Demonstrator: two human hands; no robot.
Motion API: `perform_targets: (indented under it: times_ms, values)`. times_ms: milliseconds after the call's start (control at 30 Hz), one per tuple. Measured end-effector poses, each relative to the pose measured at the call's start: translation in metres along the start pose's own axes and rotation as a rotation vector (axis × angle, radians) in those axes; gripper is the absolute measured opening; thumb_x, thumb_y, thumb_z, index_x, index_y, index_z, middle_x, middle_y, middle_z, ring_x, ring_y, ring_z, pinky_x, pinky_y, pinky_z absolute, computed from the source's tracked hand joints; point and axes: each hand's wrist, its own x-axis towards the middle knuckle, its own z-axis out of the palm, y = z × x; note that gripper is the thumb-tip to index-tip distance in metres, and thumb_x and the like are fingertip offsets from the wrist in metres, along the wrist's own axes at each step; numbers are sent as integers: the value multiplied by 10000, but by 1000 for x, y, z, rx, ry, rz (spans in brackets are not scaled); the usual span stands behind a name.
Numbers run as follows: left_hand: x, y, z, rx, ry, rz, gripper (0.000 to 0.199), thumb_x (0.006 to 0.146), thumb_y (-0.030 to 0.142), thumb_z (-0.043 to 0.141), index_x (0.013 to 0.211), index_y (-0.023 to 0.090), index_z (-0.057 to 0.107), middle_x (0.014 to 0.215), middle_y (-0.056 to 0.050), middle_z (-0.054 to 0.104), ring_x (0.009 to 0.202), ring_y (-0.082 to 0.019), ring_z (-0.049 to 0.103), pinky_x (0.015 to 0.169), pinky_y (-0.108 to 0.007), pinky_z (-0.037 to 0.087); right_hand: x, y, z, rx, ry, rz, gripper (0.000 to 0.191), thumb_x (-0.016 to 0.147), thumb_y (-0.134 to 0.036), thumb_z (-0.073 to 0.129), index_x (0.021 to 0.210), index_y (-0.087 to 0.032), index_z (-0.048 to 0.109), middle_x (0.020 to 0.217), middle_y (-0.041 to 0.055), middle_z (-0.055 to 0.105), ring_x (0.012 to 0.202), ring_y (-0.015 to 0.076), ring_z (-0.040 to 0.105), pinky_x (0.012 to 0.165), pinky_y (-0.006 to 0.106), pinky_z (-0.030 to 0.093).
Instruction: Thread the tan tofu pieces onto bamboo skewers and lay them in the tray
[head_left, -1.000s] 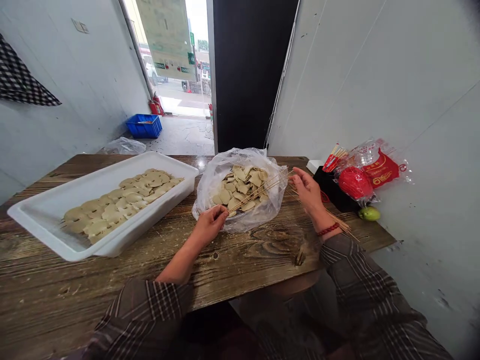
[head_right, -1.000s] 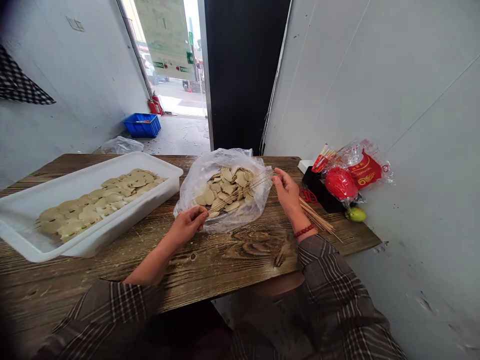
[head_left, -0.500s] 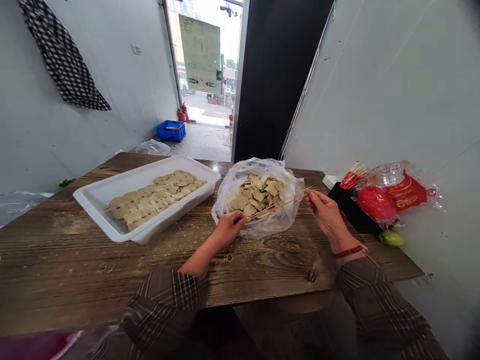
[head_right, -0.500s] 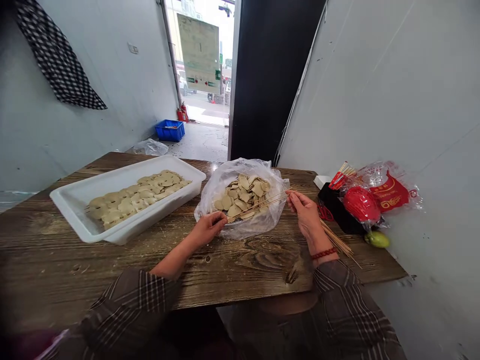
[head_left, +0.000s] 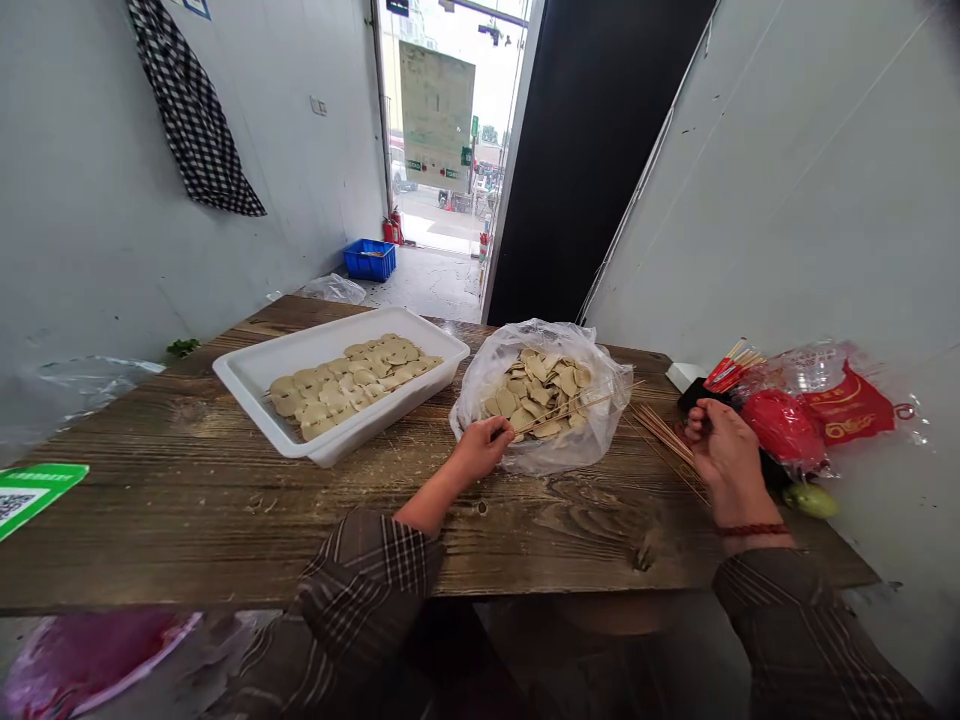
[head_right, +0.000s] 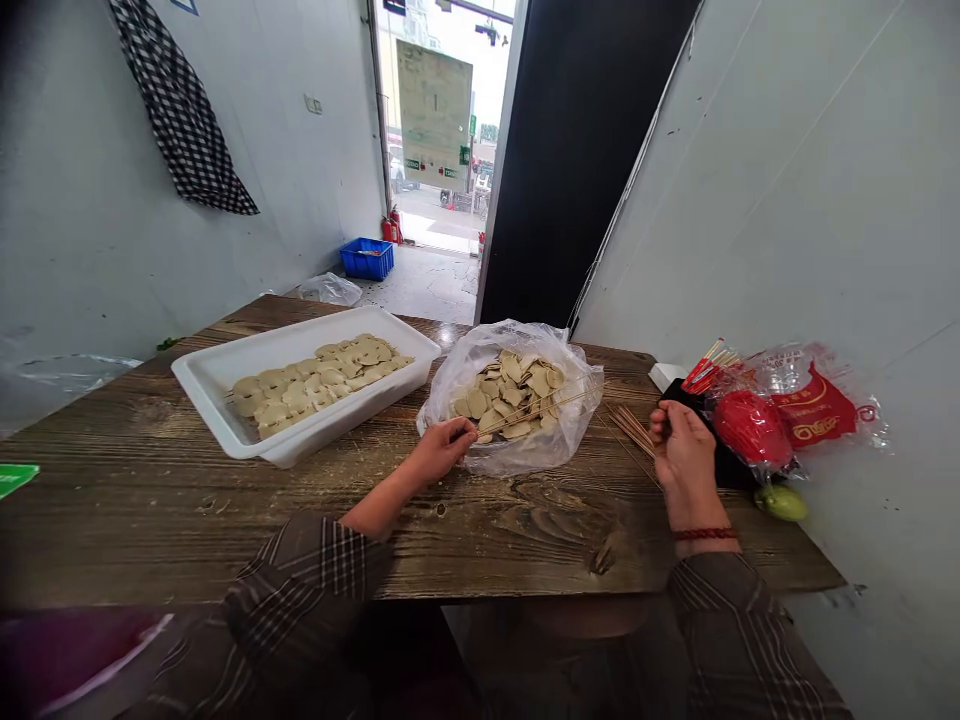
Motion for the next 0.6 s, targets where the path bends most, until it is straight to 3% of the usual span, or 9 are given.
perform_targets:
  times_ms: [133, 300, 433, 600]
  values:
    - [0, 1, 0, -3, -12, 8, 208, 838, 333, 490, 693, 186, 513, 566, 31, 488, 551, -116, 440, 547, -241, 350, 1, 6, -19, -107, 10, 52, 290, 639, -396, 785, 784, -175, 665, 636, -29, 624, 497, 52, 513, 398, 131, 368]
    - [-1, 0, 2, 54, -11, 63, 202, 834, 306, 500, 681, 177, 531, 578, 25, 498, 575, -116, 441, 555, -240, 335, -18, 11, 12, -107, -193, 101, 462, 662, -494, 806, 1017, -211, 718, 899, 34, 719, 594, 84, 603, 422, 159, 402]
    - [-2, -1, 3, 50, -26, 77, 192, 833, 283, 500, 678, 177, 539, 582, 22, 504, 577, -115, 437, 539, -235, 327, -24, 9, 36, -83, -277, 91, 430, 620, -481, 842, 915, -183, 745, 795, 30, 691, 584, 92, 585, 429, 177, 412]
    - [-3, -2, 4, 44, -8, 82, 208, 847, 292, 498, 692, 170, 564, 592, 17, 520, 584, -115, 446, 539, -234, 330, -22, 12, 34, -112, -242, 77, 420, 561, -482, 870, 806, -168, 736, 686, 15, 658, 546, 83, 554, 416, 170, 399]
